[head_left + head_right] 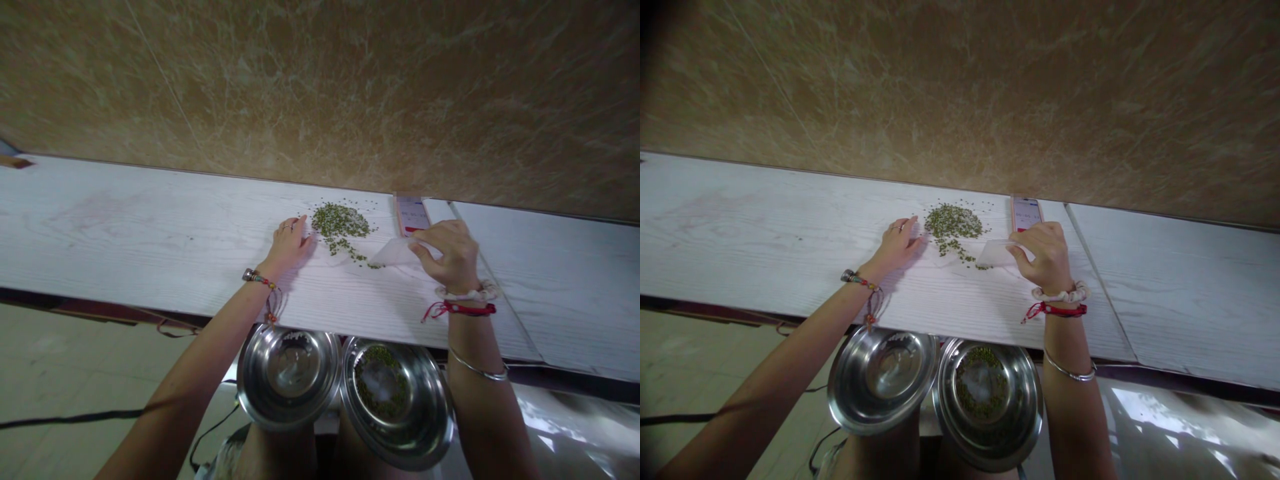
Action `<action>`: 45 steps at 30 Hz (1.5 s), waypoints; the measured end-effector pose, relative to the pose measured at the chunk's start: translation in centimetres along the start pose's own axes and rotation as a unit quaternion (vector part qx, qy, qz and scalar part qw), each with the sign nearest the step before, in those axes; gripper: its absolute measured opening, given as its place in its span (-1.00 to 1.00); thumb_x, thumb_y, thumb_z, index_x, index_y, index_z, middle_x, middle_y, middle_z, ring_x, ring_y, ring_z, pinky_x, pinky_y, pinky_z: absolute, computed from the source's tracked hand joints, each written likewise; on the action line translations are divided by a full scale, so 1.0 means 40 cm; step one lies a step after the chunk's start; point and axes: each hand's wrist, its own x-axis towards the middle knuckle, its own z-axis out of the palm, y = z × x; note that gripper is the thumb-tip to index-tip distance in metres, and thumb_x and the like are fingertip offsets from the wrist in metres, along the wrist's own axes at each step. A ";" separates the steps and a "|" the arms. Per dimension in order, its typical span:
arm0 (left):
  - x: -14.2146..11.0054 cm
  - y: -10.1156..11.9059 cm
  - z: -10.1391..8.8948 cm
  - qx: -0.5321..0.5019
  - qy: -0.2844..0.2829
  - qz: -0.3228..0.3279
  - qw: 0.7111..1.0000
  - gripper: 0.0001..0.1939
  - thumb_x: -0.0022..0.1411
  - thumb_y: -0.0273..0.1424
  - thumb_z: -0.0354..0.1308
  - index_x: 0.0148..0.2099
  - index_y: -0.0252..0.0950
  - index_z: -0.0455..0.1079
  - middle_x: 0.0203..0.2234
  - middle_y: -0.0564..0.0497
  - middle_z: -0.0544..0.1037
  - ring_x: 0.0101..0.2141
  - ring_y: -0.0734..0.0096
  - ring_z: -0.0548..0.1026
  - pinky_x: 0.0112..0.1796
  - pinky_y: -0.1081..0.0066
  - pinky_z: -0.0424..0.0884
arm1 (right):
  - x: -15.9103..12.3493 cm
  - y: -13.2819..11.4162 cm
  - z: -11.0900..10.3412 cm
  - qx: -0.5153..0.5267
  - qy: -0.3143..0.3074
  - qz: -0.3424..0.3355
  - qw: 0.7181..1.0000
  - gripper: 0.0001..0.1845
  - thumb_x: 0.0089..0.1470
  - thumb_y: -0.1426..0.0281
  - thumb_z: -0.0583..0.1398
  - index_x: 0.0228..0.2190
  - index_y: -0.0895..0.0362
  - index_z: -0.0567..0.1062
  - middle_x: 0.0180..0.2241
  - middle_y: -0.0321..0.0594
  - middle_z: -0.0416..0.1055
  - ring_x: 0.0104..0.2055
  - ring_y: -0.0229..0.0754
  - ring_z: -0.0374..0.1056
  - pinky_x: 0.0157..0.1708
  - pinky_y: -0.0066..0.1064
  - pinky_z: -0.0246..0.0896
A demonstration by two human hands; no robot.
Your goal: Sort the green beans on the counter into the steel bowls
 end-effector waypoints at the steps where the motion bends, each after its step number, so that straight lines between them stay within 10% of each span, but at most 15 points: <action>1: 0.000 0.003 -0.002 0.002 -0.004 -0.002 1.000 -0.44 0.26 -0.30 -0.06 0.24 -0.44 0.06 0.08 -0.32 0.28 0.08 0.02 0.24 0.02 0.08 0.23 | -0.001 0.000 -0.004 -0.003 -0.001 -0.001 1.000 -0.78 0.04 0.26 0.12 -0.50 0.07 0.51 -0.52 -0.23 0.49 -0.42 -0.14 0.37 -0.25 -0.17 0.18; 36: 0.001 0.007 0.006 0.003 0.009 -0.009 1.000 -0.47 0.25 -0.30 -0.07 0.22 -0.41 0.12 0.04 -0.30 0.32 0.04 0.02 0.28 0.01 0.07 0.24 | -0.085 -0.081 -0.099 -0.103 0.000 0.000 0.995 -0.89 0.09 0.39 0.14 -0.38 0.08 0.50 -0.52 -0.28 0.46 -0.41 -0.18 0.33 -0.26 -0.26 0.06; 45: -0.002 0.011 -0.004 -0.045 0.005 0.080 0.996 -0.46 0.23 -0.32 -0.03 0.23 -0.38 0.11 0.08 -0.24 0.27 0.11 0.08 0.19 0.09 0.10 0.18 | -0.085 -0.136 -0.154 -0.050 -0.031 -0.073 0.996 -0.91 0.09 0.44 0.14 -0.42 0.11 0.45 -0.52 -0.31 0.49 -0.44 -0.25 0.35 -0.27 -0.32 0.12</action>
